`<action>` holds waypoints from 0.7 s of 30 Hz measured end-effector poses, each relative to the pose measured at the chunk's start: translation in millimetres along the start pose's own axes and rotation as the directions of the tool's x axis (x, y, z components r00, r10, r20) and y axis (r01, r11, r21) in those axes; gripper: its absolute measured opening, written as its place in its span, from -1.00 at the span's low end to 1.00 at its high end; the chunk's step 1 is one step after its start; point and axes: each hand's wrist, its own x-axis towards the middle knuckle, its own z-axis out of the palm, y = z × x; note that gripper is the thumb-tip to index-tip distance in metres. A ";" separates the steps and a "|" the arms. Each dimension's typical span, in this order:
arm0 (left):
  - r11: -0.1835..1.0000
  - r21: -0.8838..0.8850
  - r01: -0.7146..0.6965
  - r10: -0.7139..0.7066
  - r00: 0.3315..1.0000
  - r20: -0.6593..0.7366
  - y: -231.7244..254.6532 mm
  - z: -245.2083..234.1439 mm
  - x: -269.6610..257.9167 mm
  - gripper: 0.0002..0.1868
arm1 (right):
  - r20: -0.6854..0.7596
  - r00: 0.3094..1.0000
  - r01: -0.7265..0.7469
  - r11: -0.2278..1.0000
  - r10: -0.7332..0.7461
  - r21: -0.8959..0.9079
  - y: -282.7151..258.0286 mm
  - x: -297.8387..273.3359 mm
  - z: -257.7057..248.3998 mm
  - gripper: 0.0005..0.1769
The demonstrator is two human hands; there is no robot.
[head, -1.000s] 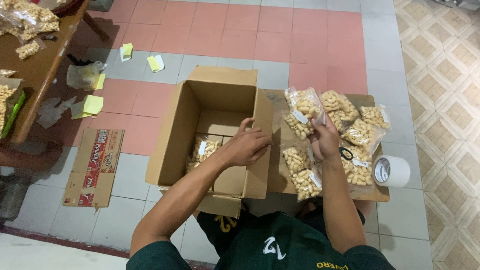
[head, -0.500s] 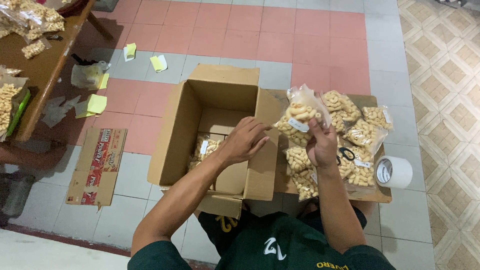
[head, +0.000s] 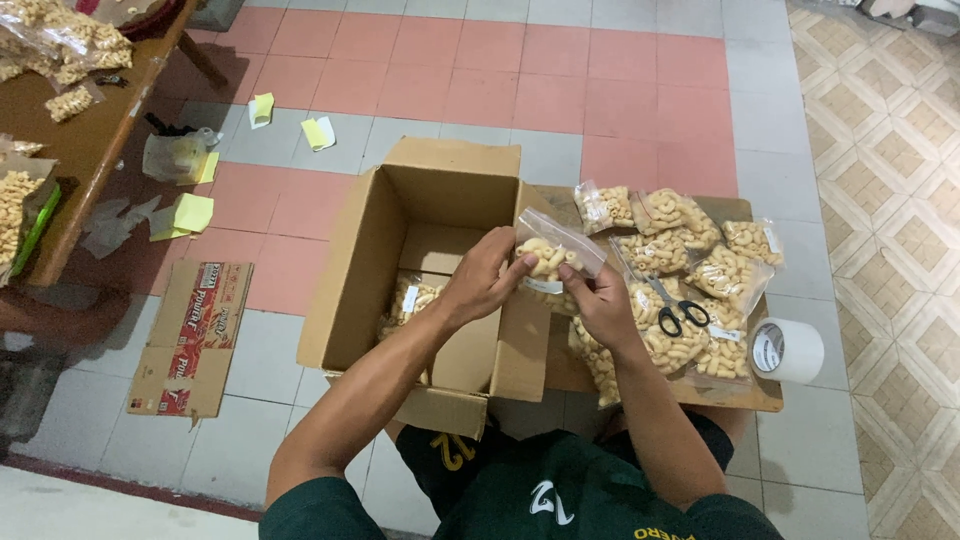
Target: Packing small plastic bags of snacks into a cardboard box for shipping or storage.
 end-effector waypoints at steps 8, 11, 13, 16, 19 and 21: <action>0.989 -0.104 -0.101 0.086 0.987 -0.134 -16.5 7.1 -1.3 -0.77 | 0.050 0.986 0.166 0.982 -0.161 -0.095 27.7 -5.0 -7.6 -0.90; 0.976 -0.098 -0.194 0.173 0.966 -0.192 -10.0 4.6 0.2 -0.84 | 0.078 0.969 0.241 0.964 -0.234 -0.113 27.3 -0.8 -9.1 -0.79; 0.969 -0.086 -0.230 0.207 0.955 -0.212 -6.4 2.9 -0.3 -0.86 | 0.094 0.957 0.285 0.950 -0.275 -0.126 32.0 -0.5 -10.6 -0.69; 0.958 -0.055 -0.283 0.263 0.935 -0.237 -7.1 1.1 -0.1 -0.89 | 0.044 0.948 0.317 0.934 -0.314 -0.164 38.1 -2.0 -11.5 -0.74; 0.954 -0.049 -0.297 0.274 0.925 -0.263 -8.8 3.0 -1.2 -0.90 | 0.008 0.939 0.339 0.920 -0.345 -0.194 27.3 -4.7 -8.3 -0.79; 0.937 -0.056 -0.346 0.313 0.899 -0.307 -6.1 1.9 0.8 -0.89 | -0.082 0.903 0.406 0.901 -0.422 -0.155 19.6 -6.8 -3.2 -0.82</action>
